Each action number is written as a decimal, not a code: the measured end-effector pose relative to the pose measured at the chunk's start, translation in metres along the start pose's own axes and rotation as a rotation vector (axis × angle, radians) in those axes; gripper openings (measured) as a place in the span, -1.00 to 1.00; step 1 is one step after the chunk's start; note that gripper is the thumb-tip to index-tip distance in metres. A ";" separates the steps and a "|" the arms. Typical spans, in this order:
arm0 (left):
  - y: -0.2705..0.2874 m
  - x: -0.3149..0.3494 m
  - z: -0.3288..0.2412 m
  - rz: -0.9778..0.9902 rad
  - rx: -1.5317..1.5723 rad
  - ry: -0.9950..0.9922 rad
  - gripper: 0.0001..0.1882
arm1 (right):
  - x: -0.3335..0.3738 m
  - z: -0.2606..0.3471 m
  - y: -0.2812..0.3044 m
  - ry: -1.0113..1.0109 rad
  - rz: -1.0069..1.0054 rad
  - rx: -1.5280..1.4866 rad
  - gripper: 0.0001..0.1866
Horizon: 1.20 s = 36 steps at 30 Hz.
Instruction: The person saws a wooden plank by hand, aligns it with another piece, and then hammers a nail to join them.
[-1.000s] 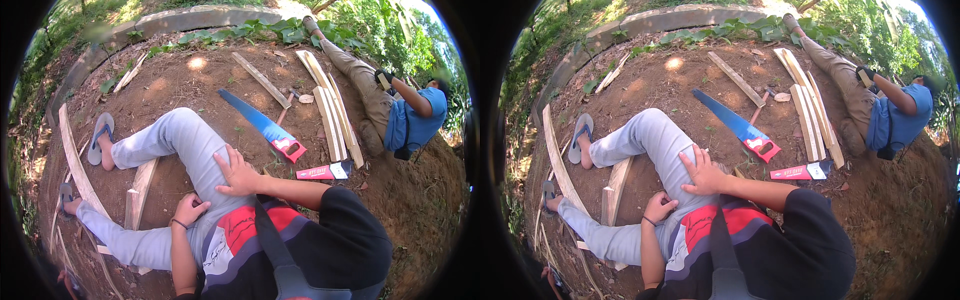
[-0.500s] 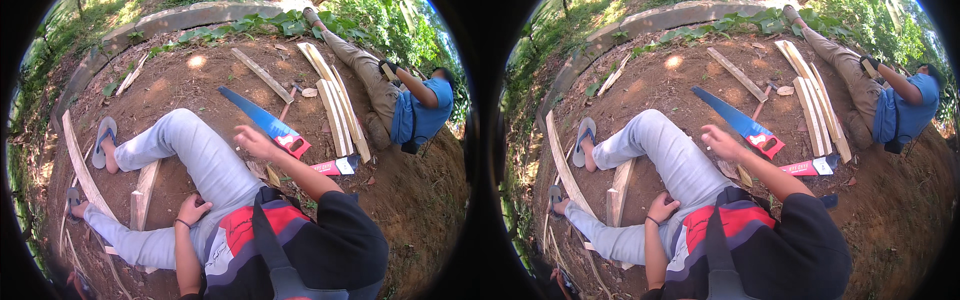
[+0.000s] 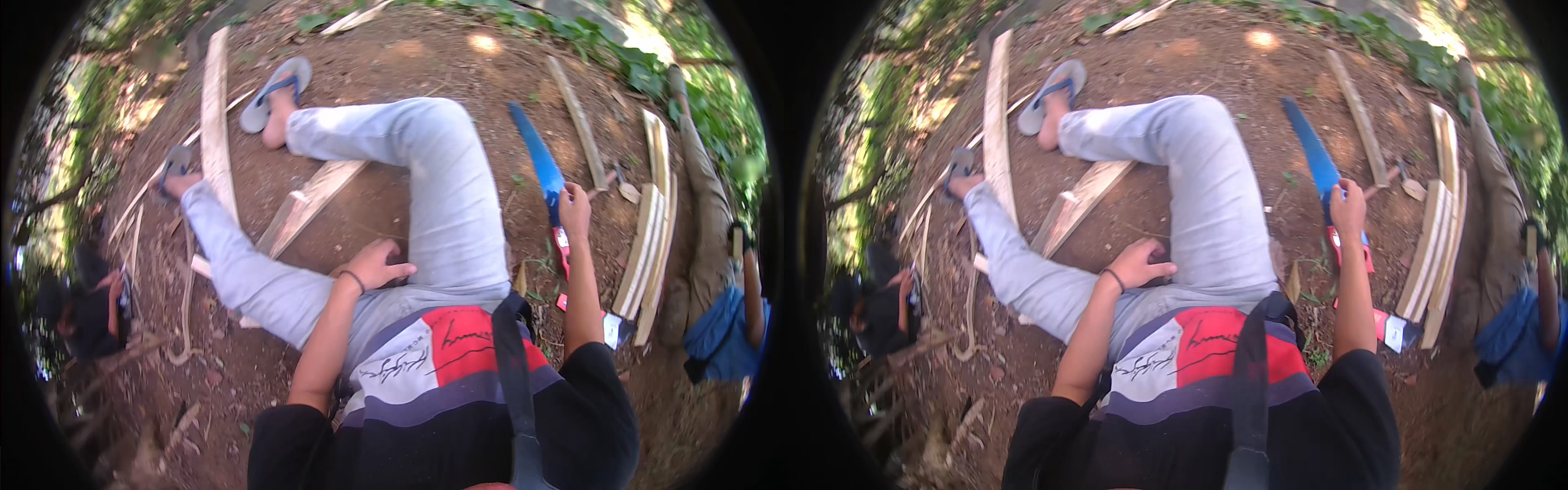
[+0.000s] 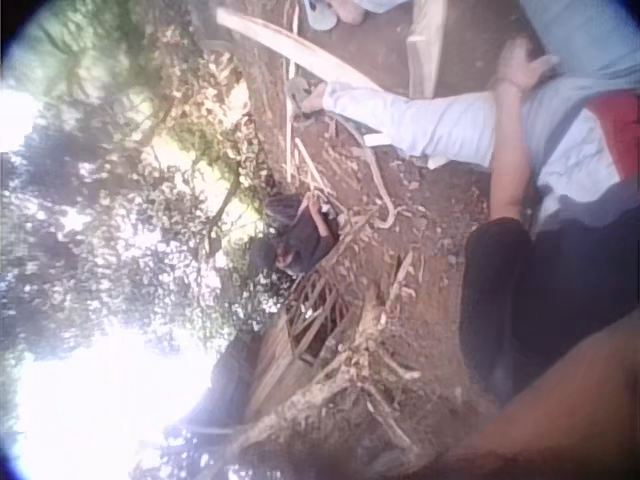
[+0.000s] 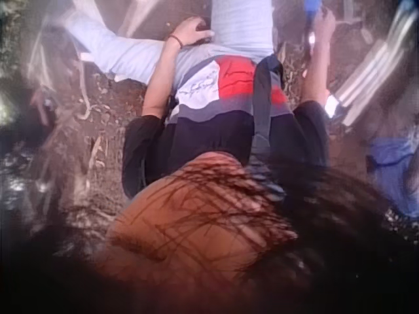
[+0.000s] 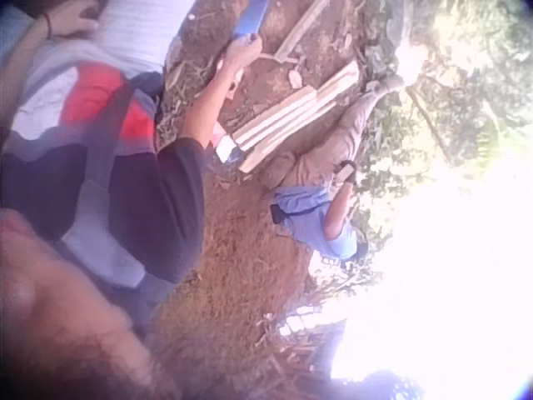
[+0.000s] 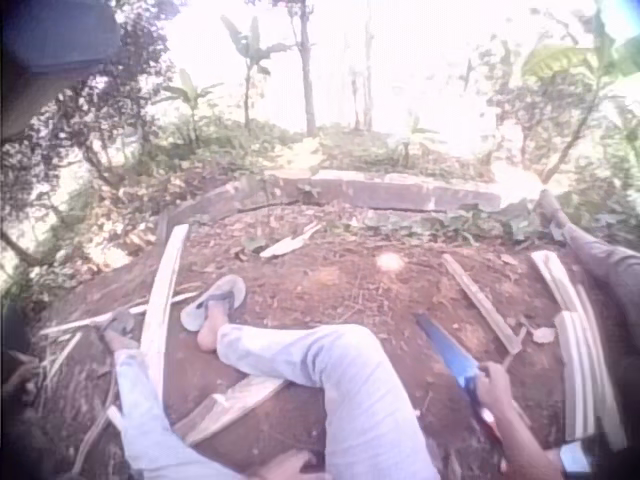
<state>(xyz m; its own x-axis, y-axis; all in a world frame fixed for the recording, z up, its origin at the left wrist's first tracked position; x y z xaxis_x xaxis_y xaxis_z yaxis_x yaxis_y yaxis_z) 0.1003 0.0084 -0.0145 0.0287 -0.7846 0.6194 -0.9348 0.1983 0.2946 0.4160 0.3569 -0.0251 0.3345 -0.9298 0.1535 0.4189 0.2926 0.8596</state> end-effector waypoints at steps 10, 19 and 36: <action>0.181 0.280 0.136 -1.635 0.553 0.289 -0.73 | 0.093 0.392 -0.051 0.811 0.352 -0.664 -0.86; 0.196 0.267 0.327 -1.194 0.368 1.114 -0.01 | 0.211 0.496 -0.266 1.382 0.456 0.238 -0.47; 0.256 0.483 0.249 -2.119 0.716 0.057 -0.38 | 0.163 0.393 -0.076 0.991 0.610 0.289 -0.60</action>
<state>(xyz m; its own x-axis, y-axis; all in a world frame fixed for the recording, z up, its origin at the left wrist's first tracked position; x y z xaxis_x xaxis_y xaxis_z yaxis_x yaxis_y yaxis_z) -0.2129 -0.4657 0.1790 0.8513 0.5098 -0.1244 0.5234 -0.8416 0.1329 0.1071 0.0952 0.1265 0.9697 -0.0424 0.2404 -0.1968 0.4467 0.8728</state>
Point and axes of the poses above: each hand's wrist, its own x-axis away from the middle knuckle, its own y-axis out of the back of the hand, z = x × y, the point moved 6 cm from there along -x, towards the middle knuckle, and after that the axes turned 5 degrees about z, right-handed, at the moved point
